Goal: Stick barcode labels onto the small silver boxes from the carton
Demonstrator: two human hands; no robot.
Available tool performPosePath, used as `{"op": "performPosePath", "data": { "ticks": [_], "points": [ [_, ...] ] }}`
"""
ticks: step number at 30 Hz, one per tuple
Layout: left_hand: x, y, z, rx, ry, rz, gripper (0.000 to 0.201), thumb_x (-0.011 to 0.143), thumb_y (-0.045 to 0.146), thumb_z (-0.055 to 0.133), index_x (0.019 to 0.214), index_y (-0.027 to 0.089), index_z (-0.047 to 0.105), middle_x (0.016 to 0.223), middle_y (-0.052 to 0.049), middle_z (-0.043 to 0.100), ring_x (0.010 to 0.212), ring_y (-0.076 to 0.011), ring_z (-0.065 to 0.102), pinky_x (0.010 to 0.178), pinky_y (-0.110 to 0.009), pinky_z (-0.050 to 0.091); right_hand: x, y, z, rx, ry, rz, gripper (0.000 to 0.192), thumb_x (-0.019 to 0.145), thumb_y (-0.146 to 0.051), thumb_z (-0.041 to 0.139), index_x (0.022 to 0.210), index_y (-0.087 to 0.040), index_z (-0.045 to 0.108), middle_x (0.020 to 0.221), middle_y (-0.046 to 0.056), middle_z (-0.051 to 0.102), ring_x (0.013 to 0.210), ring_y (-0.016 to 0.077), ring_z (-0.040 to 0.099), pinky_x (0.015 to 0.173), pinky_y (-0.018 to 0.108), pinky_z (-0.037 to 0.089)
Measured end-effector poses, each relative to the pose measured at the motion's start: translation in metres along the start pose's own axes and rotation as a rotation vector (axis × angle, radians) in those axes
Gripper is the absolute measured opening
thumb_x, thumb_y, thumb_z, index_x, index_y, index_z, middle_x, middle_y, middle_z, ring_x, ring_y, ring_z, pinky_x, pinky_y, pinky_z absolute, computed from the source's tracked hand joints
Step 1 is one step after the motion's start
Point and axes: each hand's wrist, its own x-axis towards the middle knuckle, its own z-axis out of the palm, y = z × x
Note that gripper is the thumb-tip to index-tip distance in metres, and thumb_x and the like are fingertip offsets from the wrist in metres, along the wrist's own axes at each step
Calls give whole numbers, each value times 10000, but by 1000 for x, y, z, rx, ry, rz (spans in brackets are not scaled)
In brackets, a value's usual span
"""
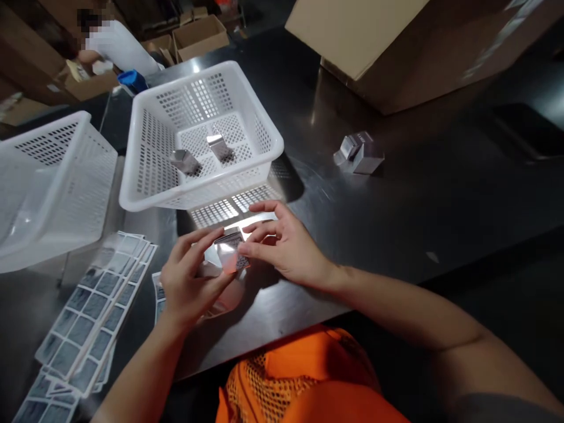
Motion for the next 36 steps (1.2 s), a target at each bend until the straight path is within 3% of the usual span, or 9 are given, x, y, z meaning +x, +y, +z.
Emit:
{"op": "performPosePath", "data": {
  "ticks": [6, 10, 20, 28, 32, 36],
  "points": [
    [1, 2, -1, 18, -8, 14, 480, 784, 279, 765, 1248, 227, 651, 1105, -62, 704, 970, -189, 702, 781, -275, 587, 0, 2, -1, -15, 18, 3, 400, 693, -379, 880, 973, -229, 636, 1161, 64, 650, 1073, 221, 680, 857, 338, 619],
    [1, 3, -2, 26, -6, 5, 483, 773, 256, 768, 1243, 232, 655, 1103, -57, 709, 956, -188, 707, 759, -269, 585, 0, 3, -3, -86, 13, -9, 335, 718, -404, 867, 881, -208, 650, 1125, 69, 654, 1067, 223, 683, 890, 353, 612],
    [0, 4, -1, 27, -6, 12, 498, 750, 212, 785, 1231, 198, 656, 1112, -65, 699, 951, -166, 694, 761, -230, 573, 0, 1, -2, -115, 21, -12, 333, 705, -428, 872, 794, -188, 659, 1291, 86, 600, 1040, 204, 685, 860, 323, 609],
    [0, 5, -1, 30, -9, -6, 470, 777, 252, 768, 1232, 220, 655, 1106, -65, 702, 959, -180, 698, 756, -253, 581, 0, -1, -1, -91, 31, -16, 314, 703, -399, 867, 821, -206, 649, 1194, 74, 629, 1043, 225, 692, 868, 364, 616],
    [-1, 5, -1, 36, -11, -4, 484, 773, 271, 784, 1236, 218, 654, 1111, -66, 706, 991, -191, 698, 803, -270, 581, 0, -2, 1, -44, 45, -9, 384, 680, -401, 883, 931, -227, 650, 1028, 50, 661, 1037, 237, 698, 841, 358, 625],
    [-1, 5, -1, 36, -10, 4, 490, 768, 275, 800, 1231, 201, 658, 1108, -74, 708, 994, -188, 698, 820, -264, 572, -1, -3, 3, -32, 55, -5, 398, 656, -426, 890, 885, -216, 642, 1120, 60, 639, 1035, 229, 701, 797, 311, 627]
  ]
}}
